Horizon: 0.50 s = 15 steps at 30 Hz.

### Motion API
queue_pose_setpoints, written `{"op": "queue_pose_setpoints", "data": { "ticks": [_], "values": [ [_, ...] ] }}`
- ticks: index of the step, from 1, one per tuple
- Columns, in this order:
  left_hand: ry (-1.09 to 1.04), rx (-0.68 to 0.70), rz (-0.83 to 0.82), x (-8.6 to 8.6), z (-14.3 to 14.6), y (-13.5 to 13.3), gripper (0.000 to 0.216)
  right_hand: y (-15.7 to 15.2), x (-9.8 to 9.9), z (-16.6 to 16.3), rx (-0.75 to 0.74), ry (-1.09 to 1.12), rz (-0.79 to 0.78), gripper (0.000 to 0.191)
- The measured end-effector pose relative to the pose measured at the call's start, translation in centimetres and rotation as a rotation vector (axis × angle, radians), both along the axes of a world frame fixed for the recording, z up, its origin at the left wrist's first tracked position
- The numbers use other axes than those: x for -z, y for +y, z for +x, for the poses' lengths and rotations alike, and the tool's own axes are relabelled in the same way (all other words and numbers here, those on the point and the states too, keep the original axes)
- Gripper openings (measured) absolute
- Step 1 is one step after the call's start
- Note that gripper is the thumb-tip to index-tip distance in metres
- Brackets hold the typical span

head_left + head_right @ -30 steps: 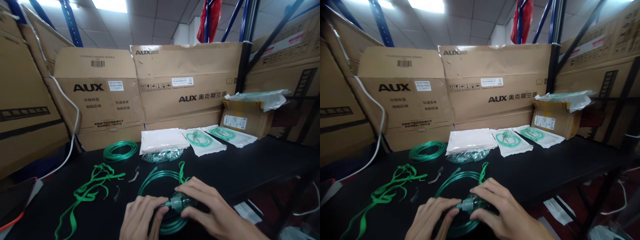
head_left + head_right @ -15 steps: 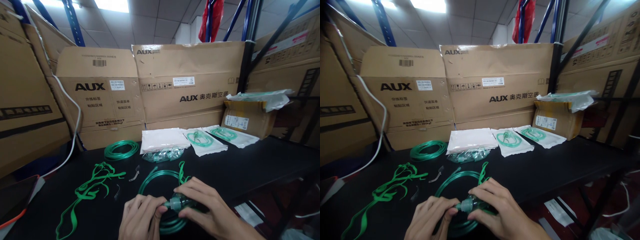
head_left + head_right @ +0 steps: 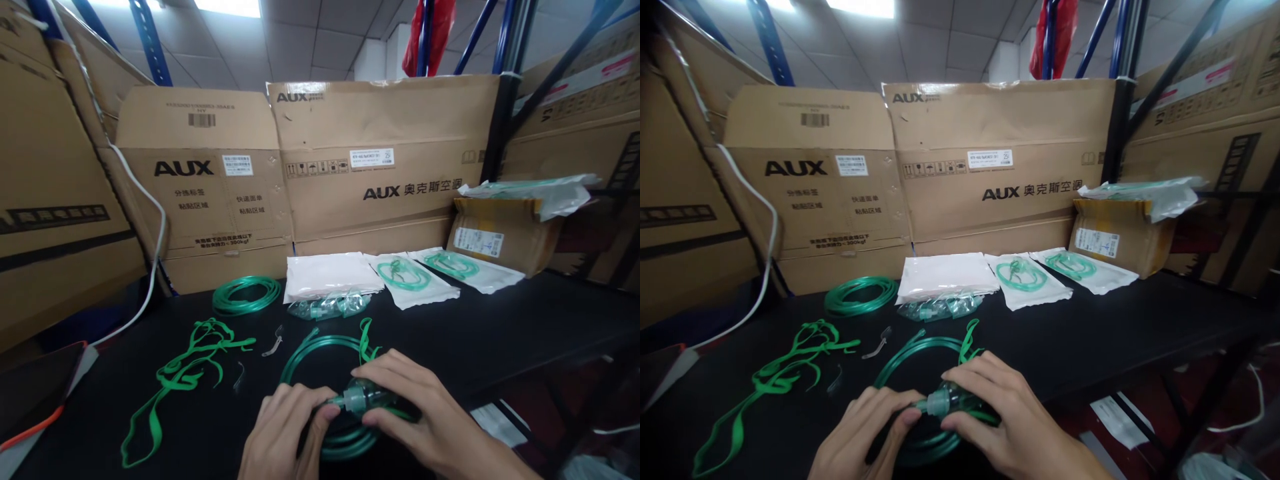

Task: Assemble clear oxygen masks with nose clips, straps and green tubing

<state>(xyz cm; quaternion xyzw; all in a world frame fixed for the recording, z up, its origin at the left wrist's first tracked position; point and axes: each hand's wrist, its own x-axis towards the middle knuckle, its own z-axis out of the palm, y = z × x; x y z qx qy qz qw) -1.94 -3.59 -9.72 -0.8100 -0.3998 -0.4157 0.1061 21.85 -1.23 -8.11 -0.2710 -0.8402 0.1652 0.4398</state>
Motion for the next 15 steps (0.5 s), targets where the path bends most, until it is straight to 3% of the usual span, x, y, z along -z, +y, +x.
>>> {"op": "queue_pose_setpoints", "data": {
  "ticks": [10,15],
  "values": [
    [-0.041,-0.045,-0.184,-0.48,0.34,-0.37,0.02,-0.04,0.39,-0.11,0.019,0.019,-0.038,0.03],
    [-0.013,0.001,-0.218,-0.8,0.33,-0.45,0.008,-0.18,0.1,-0.14,0.04,0.012,-0.045,0.029]
  ]
}}
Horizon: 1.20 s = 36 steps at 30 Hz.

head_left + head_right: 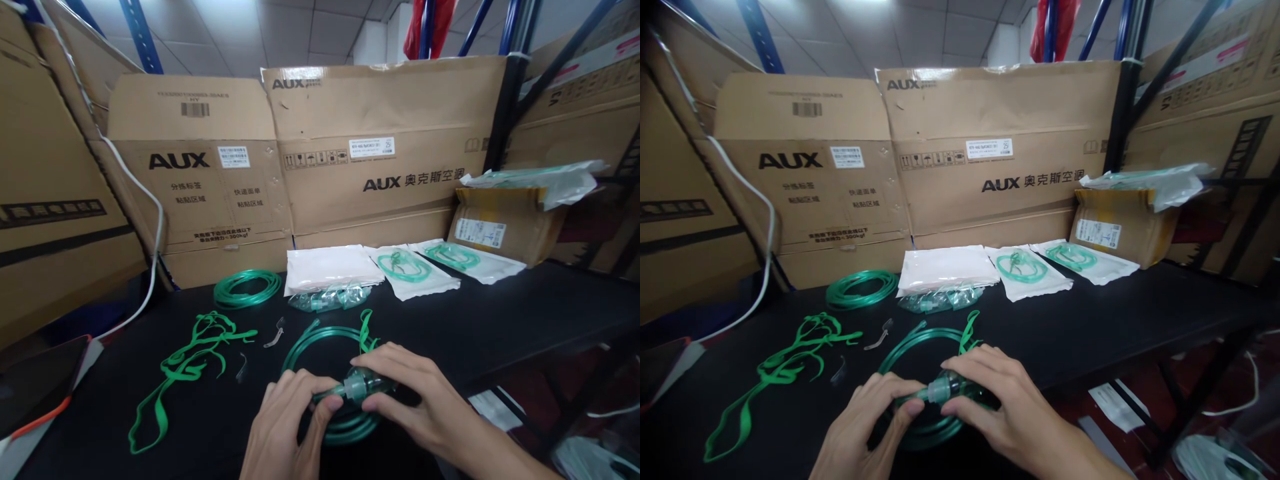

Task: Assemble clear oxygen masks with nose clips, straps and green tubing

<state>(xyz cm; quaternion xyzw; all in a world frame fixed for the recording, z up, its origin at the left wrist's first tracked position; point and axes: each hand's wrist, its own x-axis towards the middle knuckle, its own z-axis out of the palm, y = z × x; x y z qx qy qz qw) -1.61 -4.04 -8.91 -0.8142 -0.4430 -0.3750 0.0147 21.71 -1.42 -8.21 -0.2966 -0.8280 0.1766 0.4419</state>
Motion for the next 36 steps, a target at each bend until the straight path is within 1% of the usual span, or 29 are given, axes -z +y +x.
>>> {"op": "queue_pose_setpoints", "data": {
  "ticks": [2,6,8,11,12,15,19,24,32,36],
  "values": [
    [0.003,-0.013,0.008,-0.01,0.17,-0.17,0.01,-0.14,-0.15,-0.04,-0.005,-0.016,-0.005,0.029],
    [-0.028,-0.045,0.029,-0.06,0.65,-0.51,0.023,-0.33,-0.27,-0.12,-0.014,-0.033,-0.037,0.03],
    [-0.029,-0.018,0.042,-0.21,0.69,-0.49,0.021,-0.26,-0.23,-0.12,-0.029,-0.02,-0.075,0.029],
    [-0.039,-0.006,0.09,-0.41,0.51,-0.31,0.008,-0.06,-0.19,-0.11,-0.044,0.014,-0.146,0.026],
    [-0.05,-0.013,0.107,-0.42,0.45,-0.28,0.006,0.0,-0.2,-0.11,-0.044,0.024,-0.163,0.025],
    [-0.098,-0.013,0.126,-0.37,0.35,-0.3,0.012,0.03,-0.27,-0.08,-0.043,0.04,-0.181,0.022],
    [-0.134,0.018,0.104,-0.36,0.42,-0.42,0.012,-0.04,-0.14,-0.05,-0.032,0.042,-0.134,0.022],
    [-0.12,0.027,0.143,-0.35,0.41,-0.4,0.015,0.05,0.23,-0.04,-0.031,0.045,-0.035,0.028],
    [-0.076,0.029,0.174,-0.31,0.41,-0.47,0.021,0.16,0.23,-0.2,-0.038,0.055,-0.047,0.026],
    [-0.065,0.037,0.187,-0.29,0.4,-0.44,0.022,0.22,0.28,-0.31,-0.039,0.056,-0.017,0.027]
  ]
}}
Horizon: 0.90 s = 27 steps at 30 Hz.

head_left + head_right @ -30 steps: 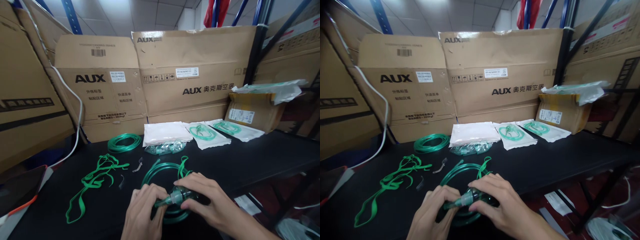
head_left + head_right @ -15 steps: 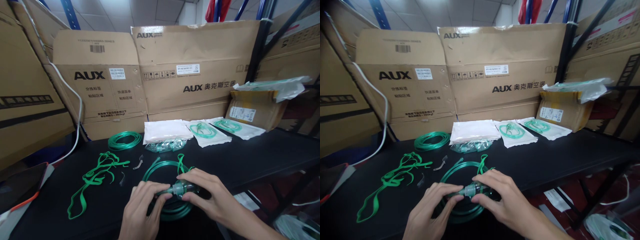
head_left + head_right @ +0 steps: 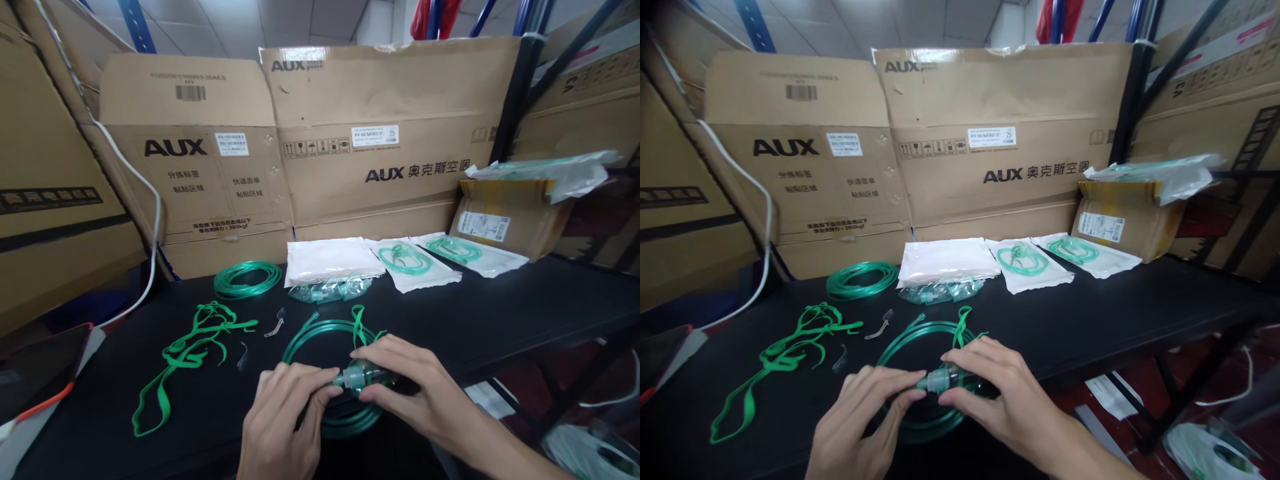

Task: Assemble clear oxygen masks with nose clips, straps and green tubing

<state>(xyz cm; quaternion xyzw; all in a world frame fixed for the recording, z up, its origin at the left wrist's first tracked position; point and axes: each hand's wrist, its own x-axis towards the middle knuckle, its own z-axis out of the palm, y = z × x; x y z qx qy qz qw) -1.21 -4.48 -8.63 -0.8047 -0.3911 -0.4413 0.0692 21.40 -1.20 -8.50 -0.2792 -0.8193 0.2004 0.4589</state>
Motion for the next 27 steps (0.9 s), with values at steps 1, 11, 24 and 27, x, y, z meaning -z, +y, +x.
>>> {"op": "queue_pose_setpoints", "data": {
  "ticks": [1,11,24,27],
  "values": [
    [0.001,0.003,0.003,0.01,-0.01,0.01,0.022,0.02,0.01,-0.01,0.001,-0.002,0.006,0.027],
    [0.018,-0.008,0.042,-0.04,0.12,0.07,0.019,0.02,0.06,0.03,0.006,-0.008,0.009,0.028],
    [0.029,-0.019,0.013,0.13,0.12,0.18,0.015,0.08,0.06,0.27,0.001,-0.017,0.027,0.034],
    [0.031,-0.021,-0.016,0.05,0.1,0.12,0.014,0.04,0.01,0.28,0.011,-0.011,0.078,0.035]
  ]
}}
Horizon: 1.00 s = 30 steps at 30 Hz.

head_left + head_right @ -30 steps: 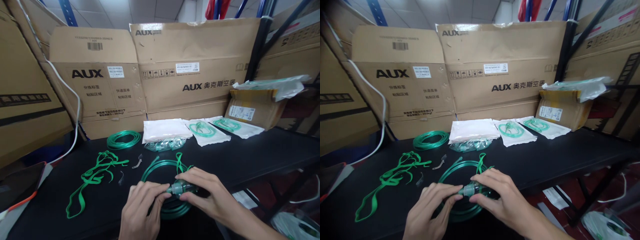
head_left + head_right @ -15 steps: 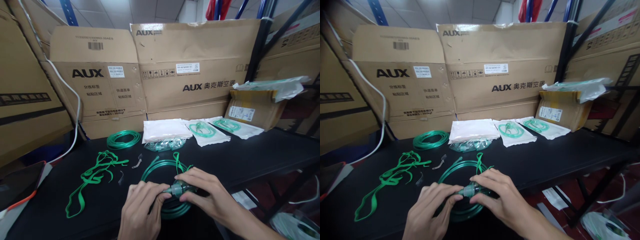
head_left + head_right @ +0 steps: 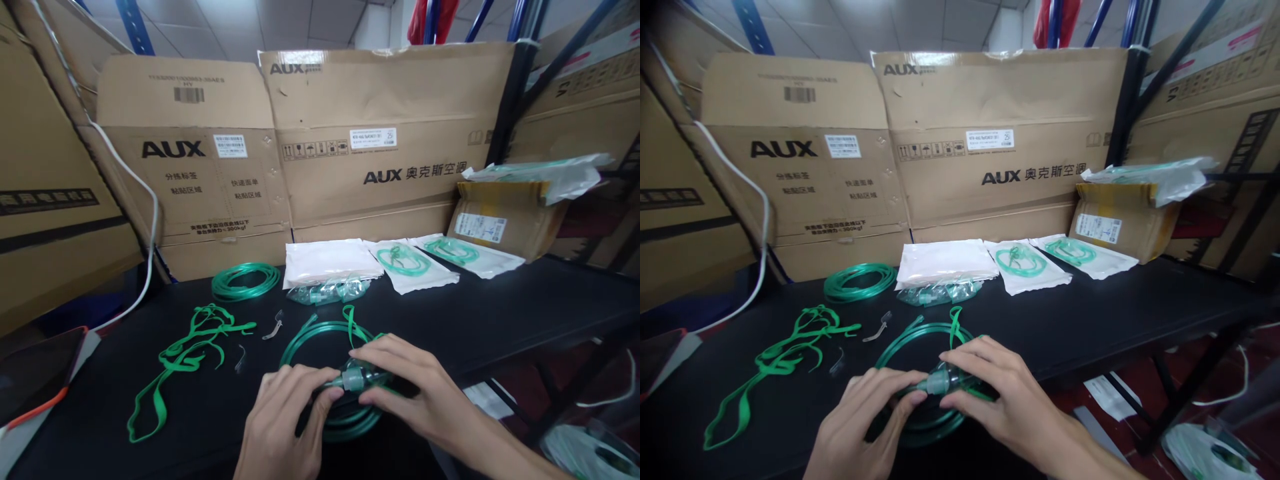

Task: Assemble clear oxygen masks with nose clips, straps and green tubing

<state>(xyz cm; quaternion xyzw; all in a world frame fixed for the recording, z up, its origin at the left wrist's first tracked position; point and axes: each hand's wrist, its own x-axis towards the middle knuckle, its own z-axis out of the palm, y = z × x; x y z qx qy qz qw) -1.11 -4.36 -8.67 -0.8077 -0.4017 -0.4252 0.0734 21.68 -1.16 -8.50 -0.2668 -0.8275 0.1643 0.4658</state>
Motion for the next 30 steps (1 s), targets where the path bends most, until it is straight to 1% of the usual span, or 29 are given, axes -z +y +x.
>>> {"op": "queue_pose_setpoints", "data": {
  "ticks": [4,7,10,14,17,23,30],
  "values": [
    [-0.01,0.01,-0.039,0.0,-0.3,0.2,0.016,0.0,0.0,0.0,0.021,0.013,0.107,0.037],
    [0.023,0.011,-0.064,0.2,-0.6,0.4,0.016,0.0,0.2,0.0,0.025,0.013,0.194,0.038],
    [0.061,0.004,-0.107,0.1,-0.8,0.5,0.017,0.2,0.5,0.0,0.023,-0.005,0.239,0.038],
    [0.073,0.009,-0.17,-0.2,-0.9,0.3,0.016,0.2,0.5,-0.1,-0.005,-0.005,0.241,0.04],
    [0.076,0.022,-0.197,-0.2,-0.8,0.3,0.015,0.1,0.3,0.0,-0.016,-0.001,0.224,0.037],
    [0.066,0.03,-0.249,0.1,-1.0,0.3,0.014,0.0,0.1,0.0,0.013,-0.032,0.209,0.031],
    [0.06,0.021,-0.314,-0.1,-0.9,0.3,0.016,0.1,0.5,-0.1,0.012,-0.026,0.21,0.032]
  ]
}}
